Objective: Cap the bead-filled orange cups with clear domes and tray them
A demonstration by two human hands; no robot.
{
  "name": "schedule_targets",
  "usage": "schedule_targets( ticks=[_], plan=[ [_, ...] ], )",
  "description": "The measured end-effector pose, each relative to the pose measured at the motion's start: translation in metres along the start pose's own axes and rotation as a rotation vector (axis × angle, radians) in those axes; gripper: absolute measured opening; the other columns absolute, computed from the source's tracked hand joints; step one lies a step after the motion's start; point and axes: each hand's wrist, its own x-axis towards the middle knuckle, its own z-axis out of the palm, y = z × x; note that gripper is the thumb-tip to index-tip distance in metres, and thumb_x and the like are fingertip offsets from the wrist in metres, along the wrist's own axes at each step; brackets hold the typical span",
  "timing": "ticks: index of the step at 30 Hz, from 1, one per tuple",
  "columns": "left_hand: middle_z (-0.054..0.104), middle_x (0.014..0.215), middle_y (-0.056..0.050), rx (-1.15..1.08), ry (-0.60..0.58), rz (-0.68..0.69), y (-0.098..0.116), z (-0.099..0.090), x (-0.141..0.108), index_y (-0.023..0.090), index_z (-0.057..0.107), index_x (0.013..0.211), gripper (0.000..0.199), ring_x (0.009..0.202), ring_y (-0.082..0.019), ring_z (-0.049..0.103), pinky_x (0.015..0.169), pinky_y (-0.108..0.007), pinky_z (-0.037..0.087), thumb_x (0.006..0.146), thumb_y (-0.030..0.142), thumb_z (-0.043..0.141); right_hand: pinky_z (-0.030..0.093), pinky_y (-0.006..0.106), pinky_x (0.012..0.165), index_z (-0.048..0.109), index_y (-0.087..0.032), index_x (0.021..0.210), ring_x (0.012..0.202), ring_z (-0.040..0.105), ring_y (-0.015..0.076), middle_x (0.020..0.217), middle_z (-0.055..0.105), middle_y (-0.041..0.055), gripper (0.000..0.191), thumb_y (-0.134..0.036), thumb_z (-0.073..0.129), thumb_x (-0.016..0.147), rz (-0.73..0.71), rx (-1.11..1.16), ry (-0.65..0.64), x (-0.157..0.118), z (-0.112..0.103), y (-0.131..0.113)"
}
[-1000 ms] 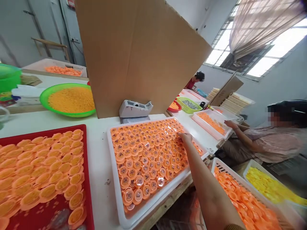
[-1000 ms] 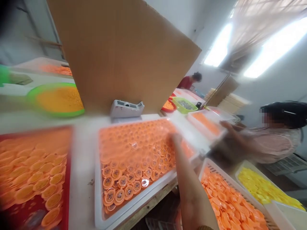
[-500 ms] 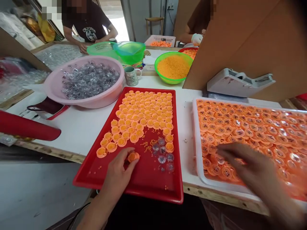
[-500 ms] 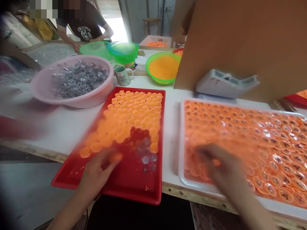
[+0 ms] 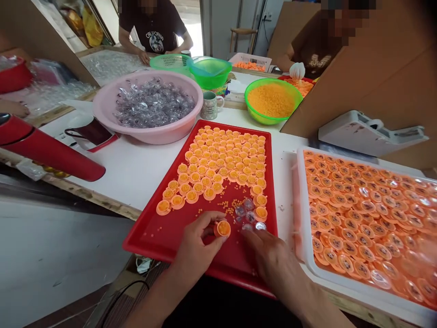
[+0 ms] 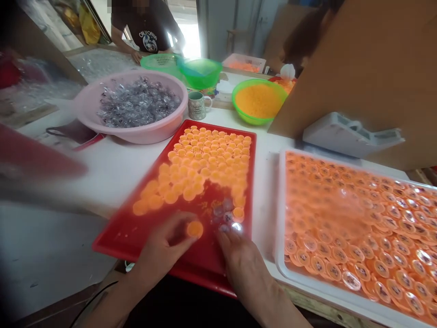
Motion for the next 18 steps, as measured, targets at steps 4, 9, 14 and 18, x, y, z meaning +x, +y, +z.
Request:
schedule_targets(
  ticks=[4, 9, 14, 18],
  plan=[
    [0.067, 0.097, -0.001, -0.1, -0.053, -0.027, 0.002, -0.001, 0.002, 0.02, 0.065, 0.096, 0.02, 0.091, -0.015, 0.065, 0.083, -0.023, 0.054, 0.077, 0.016, 0.067, 0.05, 0.027, 0.068, 0.061, -0.022, 0.095, 0.077, 0.062, 0.0158, 0.085, 0.066, 0.0015, 0.015, -0.012, 0.053, 0.09, 0.269, 0.563, 0.088, 0.005, -0.004, -0.003],
    [0.067, 0.096, -0.001, -0.214, -0.164, -0.12, 0.008, -0.004, 0.002, 0.02, 0.064, 0.1, 0.023, 0.091, -0.015, 0.064, 0.081, -0.023, 0.054, 0.078, 0.017, 0.067, 0.051, 0.024, 0.061, 0.062, -0.021, 0.099, 0.063, 0.059, 0.011, 0.075, 0.061, -0.0023, 0.014, -0.03, 0.064, 0.088, 0.443, 1.11, 0.059, 0.013, -0.01, -0.009],
    [0.069, 0.094, -0.001, -0.322, -0.223, -0.215, 0.011, 0.002, 0.004, 0.019, 0.062, 0.103, 0.026, 0.085, -0.016, 0.066, 0.077, -0.026, 0.056, 0.077, 0.017, 0.066, 0.054, 0.026, 0.065, 0.062, -0.019, 0.091, 0.066, 0.063, 0.0122, 0.076, 0.065, 0.0003, 0.014, -0.033, 0.065, 0.09, 0.416, 1.284, 0.074, 0.012, -0.011, -0.013],
    [0.07, 0.091, -0.001, -0.353, -0.206, -0.249, 0.01, 0.005, 0.006, 0.019, 0.061, 0.1, 0.024, 0.085, -0.017, 0.067, 0.077, -0.027, 0.058, 0.076, 0.017, 0.068, 0.054, 0.027, 0.066, 0.061, -0.019, 0.09, 0.07, 0.065, 0.014, 0.079, 0.068, 0.0015, 0.014, -0.032, 0.066, 0.09, 0.425, 1.281, 0.132, 0.011, -0.008, -0.011]
  ],
)
